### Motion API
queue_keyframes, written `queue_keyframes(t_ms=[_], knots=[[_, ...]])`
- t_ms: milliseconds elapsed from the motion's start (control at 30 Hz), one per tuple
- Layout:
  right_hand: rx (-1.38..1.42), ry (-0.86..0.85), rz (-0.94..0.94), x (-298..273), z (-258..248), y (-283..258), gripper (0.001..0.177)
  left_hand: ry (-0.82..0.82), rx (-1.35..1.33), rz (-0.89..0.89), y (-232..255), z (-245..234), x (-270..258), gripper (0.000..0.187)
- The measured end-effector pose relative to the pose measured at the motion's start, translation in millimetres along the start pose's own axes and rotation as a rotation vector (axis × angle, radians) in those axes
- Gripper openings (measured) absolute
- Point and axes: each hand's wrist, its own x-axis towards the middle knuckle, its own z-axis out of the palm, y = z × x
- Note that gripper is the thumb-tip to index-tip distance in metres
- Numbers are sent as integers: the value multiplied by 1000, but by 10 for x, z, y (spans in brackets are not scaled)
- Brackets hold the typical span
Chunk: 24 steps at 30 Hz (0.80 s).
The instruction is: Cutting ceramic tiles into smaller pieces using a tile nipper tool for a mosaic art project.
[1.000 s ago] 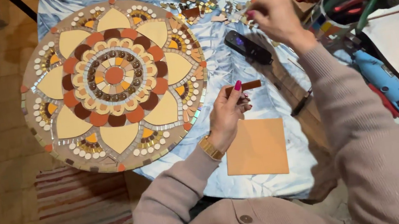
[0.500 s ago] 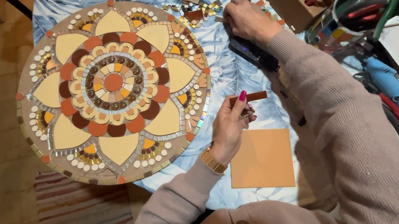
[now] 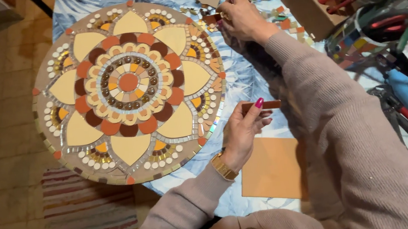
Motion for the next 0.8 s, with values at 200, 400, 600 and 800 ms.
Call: queue_keyframes(t_ms=[200, 400, 600, 800], knots=[[48, 12, -11, 173, 241, 107, 22, 18, 46, -68, 168, 82, -104, 22], [188, -141, 199, 199, -90, -161, 27, -53, 11, 26, 0, -30, -16, 22], [176, 59, 131, 129, -149, -118, 11, -38, 108, 87, -62, -47, 5, 22], [452, 238, 284, -296, -1041, -598, 14, -30, 111, 125, -41, -16, -17, 29]])
